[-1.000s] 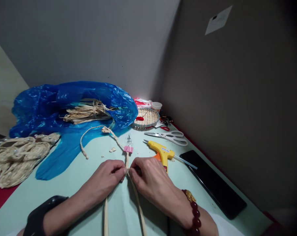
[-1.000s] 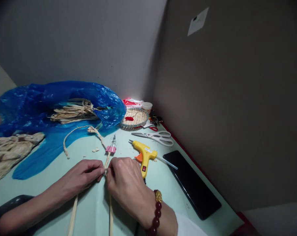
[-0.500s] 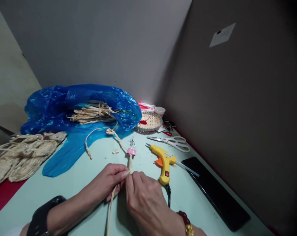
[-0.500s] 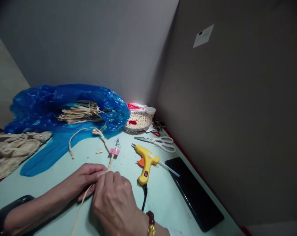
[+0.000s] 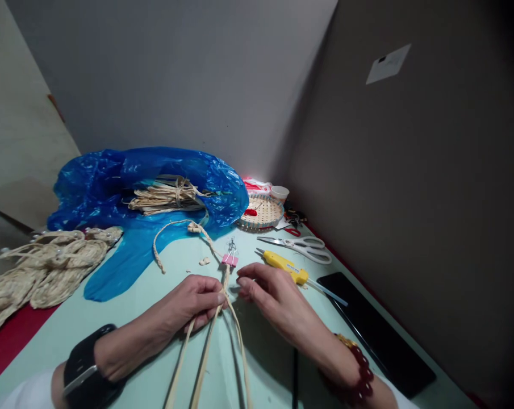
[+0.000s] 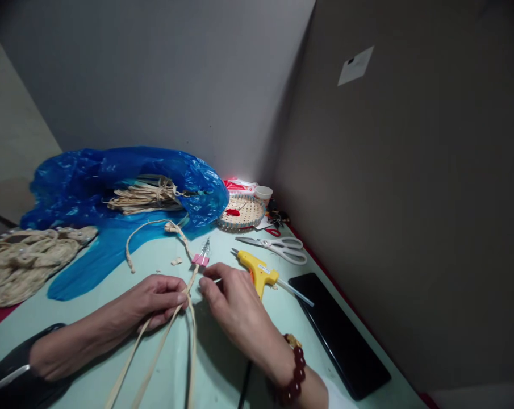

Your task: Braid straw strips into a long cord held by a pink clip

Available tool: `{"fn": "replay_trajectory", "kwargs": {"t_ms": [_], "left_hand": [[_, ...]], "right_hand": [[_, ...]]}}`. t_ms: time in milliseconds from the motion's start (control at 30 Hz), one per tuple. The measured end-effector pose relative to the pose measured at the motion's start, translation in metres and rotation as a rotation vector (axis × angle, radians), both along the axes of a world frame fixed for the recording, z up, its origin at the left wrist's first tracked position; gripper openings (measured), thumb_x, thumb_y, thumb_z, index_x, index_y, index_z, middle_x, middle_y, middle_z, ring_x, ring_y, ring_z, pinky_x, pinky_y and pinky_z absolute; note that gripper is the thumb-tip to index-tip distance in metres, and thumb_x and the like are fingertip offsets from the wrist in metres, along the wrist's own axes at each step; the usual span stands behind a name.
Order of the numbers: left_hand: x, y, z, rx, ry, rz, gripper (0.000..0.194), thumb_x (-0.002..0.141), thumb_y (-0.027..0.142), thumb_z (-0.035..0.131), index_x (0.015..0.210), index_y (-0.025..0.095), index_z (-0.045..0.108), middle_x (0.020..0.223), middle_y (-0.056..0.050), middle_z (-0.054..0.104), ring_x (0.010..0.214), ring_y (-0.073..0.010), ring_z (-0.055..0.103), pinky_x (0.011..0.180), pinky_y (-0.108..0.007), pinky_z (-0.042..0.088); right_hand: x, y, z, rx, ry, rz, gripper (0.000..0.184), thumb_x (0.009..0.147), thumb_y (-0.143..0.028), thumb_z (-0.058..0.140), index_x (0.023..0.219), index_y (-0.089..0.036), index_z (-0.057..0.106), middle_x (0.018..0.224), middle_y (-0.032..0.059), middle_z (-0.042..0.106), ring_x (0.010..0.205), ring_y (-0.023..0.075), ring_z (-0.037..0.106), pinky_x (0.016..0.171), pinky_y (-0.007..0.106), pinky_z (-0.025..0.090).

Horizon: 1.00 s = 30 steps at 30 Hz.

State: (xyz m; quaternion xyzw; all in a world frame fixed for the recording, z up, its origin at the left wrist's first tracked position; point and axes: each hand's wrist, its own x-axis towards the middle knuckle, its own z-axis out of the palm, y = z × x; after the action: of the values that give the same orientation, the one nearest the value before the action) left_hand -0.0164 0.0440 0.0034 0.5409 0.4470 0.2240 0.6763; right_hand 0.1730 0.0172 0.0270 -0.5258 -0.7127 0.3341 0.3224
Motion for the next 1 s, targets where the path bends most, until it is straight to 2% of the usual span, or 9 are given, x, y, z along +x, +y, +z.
{"fn": "replay_trajectory", "kwargs": {"t_ms": [100, 200, 300, 400, 467, 600, 667, 833, 1000], "left_hand": [[0.001, 0.000, 0.000, 0.026, -0.001, -0.031, 0.024, 0.078, 0.037, 0.060, 0.071, 0.015, 0.055, 0.053, 0.006, 0.049, 0.037, -0.0023, 0.031, 0.035, -0.015, 0.018], [0.002, 0.000, -0.002, 0.073, 0.023, -0.052, 0.028, 0.078, 0.042, 0.058, 0.068, 0.016, 0.052, 0.050, 0.007, 0.048, 0.035, -0.0034, 0.031, 0.034, -0.016, 0.020], [0.003, -0.002, -0.003, 0.112, 0.084, -0.052, 0.026, 0.079, 0.041, 0.056, 0.068, 0.018, 0.051, 0.044, 0.009, 0.044, 0.033, -0.0049, 0.029, 0.033, -0.017, 0.020], [0.004, -0.004, -0.002, 0.161, 0.147, -0.048, 0.025, 0.080, 0.035, 0.055, 0.062, 0.020, 0.047, 0.045, 0.009, 0.043, 0.035, -0.0058, 0.030, 0.035, -0.019, 0.020], [0.005, -0.005, -0.001, 0.260, 0.232, -0.057, 0.027, 0.081, 0.031, 0.052, 0.057, 0.020, 0.044, 0.047, 0.008, 0.042, 0.040, -0.0070, 0.032, 0.040, -0.020, 0.022], [0.007, -0.010, 0.004, 0.545, 0.561, -0.069, 0.032, 0.086, 0.031, 0.042, 0.056, 0.021, 0.042, 0.052, 0.005, 0.043, 0.053, -0.0125, 0.040, 0.052, -0.025, 0.027], [0.007, -0.013, 0.008, 0.605, 0.661, -0.078, 0.033, 0.087, 0.033, 0.039, 0.057, 0.021, 0.043, 0.054, 0.004, 0.047, 0.056, -0.0147, 0.044, 0.055, -0.026, 0.028], [0.010, -0.022, 0.014, 0.587, 0.675, -0.051, 0.034, 0.090, 0.037, 0.035, 0.060, 0.022, 0.043, 0.056, 0.004, 0.048, 0.057, -0.0156, 0.045, 0.057, -0.026, 0.029], [0.016, -0.033, 0.008, 0.622, 0.684, -0.004, 0.035, 0.090, 0.035, 0.038, 0.057, 0.022, 0.041, 0.054, 0.003, 0.050, 0.054, -0.0152, 0.046, 0.055, -0.026, 0.030]], "right_hand": [[-0.005, 0.005, -0.015, -0.245, 0.201, 0.172, 0.021, 0.092, -0.031, 0.047, 0.089, -0.015, 0.062, 0.075, 0.0044, 0.067, 0.070, 0.0159, 0.063, 0.064, 0.024, 0.044], [-0.012, 0.005, -0.024, -0.367, 0.293, 0.198, 0.022, 0.092, -0.031, 0.045, 0.081, -0.016, 0.057, 0.062, -0.0005, 0.059, 0.053, 0.0113, 0.056, 0.054, 0.021, 0.041], [-0.014, 0.007, -0.024, -0.278, 0.165, 0.114, 0.025, 0.088, -0.028, 0.048, 0.070, -0.015, 0.059, 0.055, -0.0035, 0.048, 0.048, 0.0079, 0.044, 0.048, 0.020, 0.031], [-0.014, 0.010, -0.024, -0.199, 0.109, 0.039, 0.024, 0.083, -0.024, 0.053, 0.065, -0.013, 0.063, 0.054, -0.0027, 0.048, 0.053, 0.0084, 0.040, 0.049, 0.020, 0.028], [-0.015, 0.010, -0.027, -0.211, 0.157, 0.001, 0.022, 0.080, -0.024, 0.055, 0.066, -0.012, 0.067, 0.056, -0.0014, 0.053, 0.055, 0.0089, 0.041, 0.051, 0.021, 0.029], [-0.020, 0.007, -0.032, -0.224, 0.238, -0.062, 0.019, 0.078, -0.023, 0.056, 0.071, -0.012, 0.070, 0.064, 0.0019, 0.062, 0.062, 0.0111, 0.050, 0.055, 0.020, 0.035], [-0.021, 0.004, -0.032, -0.190, 0.214, -0.083, 0.017, 0.078, -0.020, 0.055, 0.072, -0.013, 0.069, 0.066, 0.0020, 0.063, 0.063, 0.0116, 0.051, 0.056, 0.020, 0.036], [-0.023, -0.002, -0.024, -0.029, 0.041, -0.111, 0.016, 0.081, -0.016, 0.053, 0.071, -0.014, 0.065, 0.066, 0.0017, 0.062, 0.062, 0.0120, 0.051, 0.058, 0.022, 0.035], [-0.022, -0.004, -0.021, 0.062, -0.011, -0.075, 0.020, 0.080, -0.012, 0.052, 0.062, -0.015, 0.062, 0.063, -0.0001, 0.057, 0.060, 0.0111, 0.046, 0.058, 0.023, 0.031]]}}
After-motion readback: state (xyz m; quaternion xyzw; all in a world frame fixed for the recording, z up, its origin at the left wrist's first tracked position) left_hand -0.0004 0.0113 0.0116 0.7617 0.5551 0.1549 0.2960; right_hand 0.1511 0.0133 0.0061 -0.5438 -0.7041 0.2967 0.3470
